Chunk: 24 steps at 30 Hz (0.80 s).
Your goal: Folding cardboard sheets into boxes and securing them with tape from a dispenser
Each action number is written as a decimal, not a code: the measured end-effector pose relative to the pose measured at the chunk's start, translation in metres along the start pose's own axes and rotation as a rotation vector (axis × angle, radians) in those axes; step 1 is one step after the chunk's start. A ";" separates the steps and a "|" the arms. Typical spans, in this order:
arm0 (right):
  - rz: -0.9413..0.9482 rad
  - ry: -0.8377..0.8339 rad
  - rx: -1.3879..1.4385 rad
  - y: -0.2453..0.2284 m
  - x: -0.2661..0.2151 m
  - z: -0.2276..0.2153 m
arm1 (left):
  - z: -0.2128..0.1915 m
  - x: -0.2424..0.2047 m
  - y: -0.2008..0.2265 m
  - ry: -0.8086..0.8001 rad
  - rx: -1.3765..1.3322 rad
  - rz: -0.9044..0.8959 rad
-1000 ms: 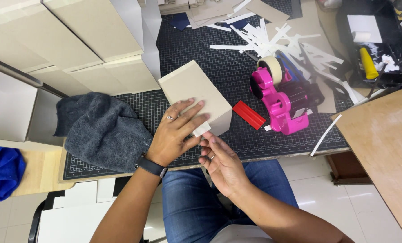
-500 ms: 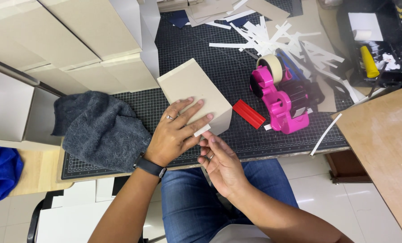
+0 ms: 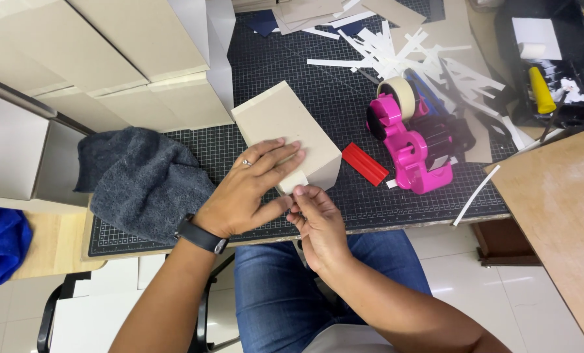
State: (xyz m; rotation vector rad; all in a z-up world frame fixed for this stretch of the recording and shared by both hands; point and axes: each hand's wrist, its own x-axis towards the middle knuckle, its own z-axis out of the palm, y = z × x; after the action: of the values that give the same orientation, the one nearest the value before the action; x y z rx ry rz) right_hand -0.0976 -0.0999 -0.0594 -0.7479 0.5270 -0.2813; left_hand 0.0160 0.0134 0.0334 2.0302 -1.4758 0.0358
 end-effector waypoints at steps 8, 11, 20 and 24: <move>-0.076 0.019 -0.111 0.005 0.000 0.002 | 0.005 0.003 -0.005 0.119 -0.031 0.005; -0.093 0.019 -0.151 0.009 0.003 0.000 | 0.004 0.005 -0.005 0.113 -0.017 -0.005; -0.192 0.053 -0.283 0.020 0.008 0.001 | 0.009 0.004 -0.007 0.082 0.093 0.010; -0.182 0.092 -0.317 0.018 0.003 0.004 | 0.010 0.002 -0.008 0.087 0.034 -0.002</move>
State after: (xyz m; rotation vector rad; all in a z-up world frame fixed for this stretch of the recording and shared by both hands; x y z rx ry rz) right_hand -0.0914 -0.0859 -0.0710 -1.0971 0.5988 -0.4082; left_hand 0.0207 0.0083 0.0223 2.0305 -1.4286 0.1469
